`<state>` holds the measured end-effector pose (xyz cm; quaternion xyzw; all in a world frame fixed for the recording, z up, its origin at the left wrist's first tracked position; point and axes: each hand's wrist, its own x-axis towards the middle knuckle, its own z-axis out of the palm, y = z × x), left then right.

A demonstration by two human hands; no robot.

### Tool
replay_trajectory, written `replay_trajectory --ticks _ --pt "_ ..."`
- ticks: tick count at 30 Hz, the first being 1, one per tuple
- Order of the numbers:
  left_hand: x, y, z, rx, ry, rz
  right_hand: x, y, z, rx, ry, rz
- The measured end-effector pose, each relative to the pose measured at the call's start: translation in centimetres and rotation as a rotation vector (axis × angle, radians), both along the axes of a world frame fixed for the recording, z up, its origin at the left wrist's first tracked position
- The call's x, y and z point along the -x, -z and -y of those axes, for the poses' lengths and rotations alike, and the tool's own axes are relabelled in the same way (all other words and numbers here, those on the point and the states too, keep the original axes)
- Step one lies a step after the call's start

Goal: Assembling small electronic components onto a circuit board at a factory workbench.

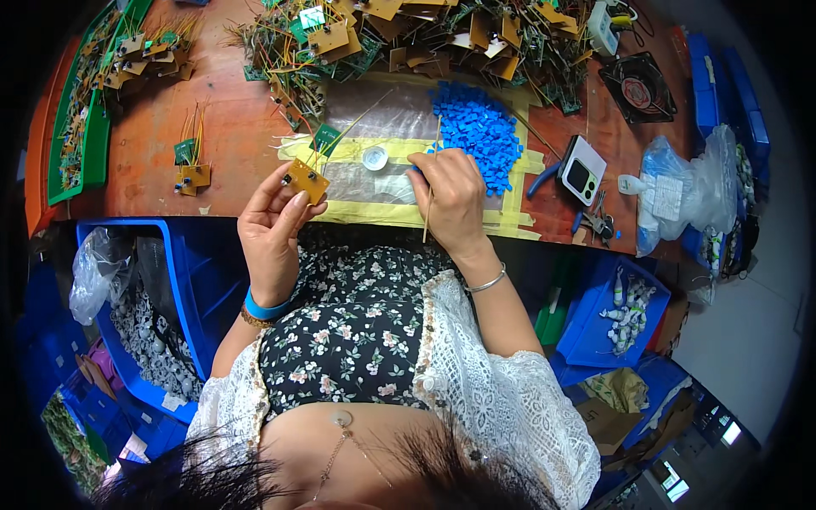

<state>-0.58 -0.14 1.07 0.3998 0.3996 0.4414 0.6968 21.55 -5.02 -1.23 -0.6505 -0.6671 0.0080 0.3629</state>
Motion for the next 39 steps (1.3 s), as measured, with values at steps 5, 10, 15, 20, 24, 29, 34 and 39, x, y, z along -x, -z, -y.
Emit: replay_trajectory --ticks 5,10,15,20,24,29,34,39 --pt "-0.2 0.1 0.0 0.02 0.01 0.012 -0.1 0.8 -0.7 -0.028 0.032 0.043" --pt "-0.1 0.4 0.0 0.022 0.029 0.017 -0.3 1.2 -0.6 -0.043 0.075 -0.044" --pt "0.1 0.8 -0.1 0.033 0.01 0.025 -0.4 0.4 0.1 -0.013 0.036 -0.017" --pt "-0.2 0.8 0.1 0.028 0.018 0.025 -0.5 0.9 -0.3 0.033 0.068 -0.021" --pt "-0.2 1.0 0.2 0.018 0.043 0.01 -0.5 1.1 -0.8 -0.002 0.08 0.054" --pt "-0.7 1.0 0.2 0.022 0.088 -0.022 0.6 -1.3 -0.7 -0.162 0.126 -0.088" --pt "-1.2 0.8 0.4 0.053 0.115 0.005 4.5 -4.7 -0.2 -0.251 -0.243 -0.179" --pt "-1.5 0.0 0.4 -0.009 0.165 -0.039 4.8 -4.2 -1.1 -0.211 -0.265 -0.138"
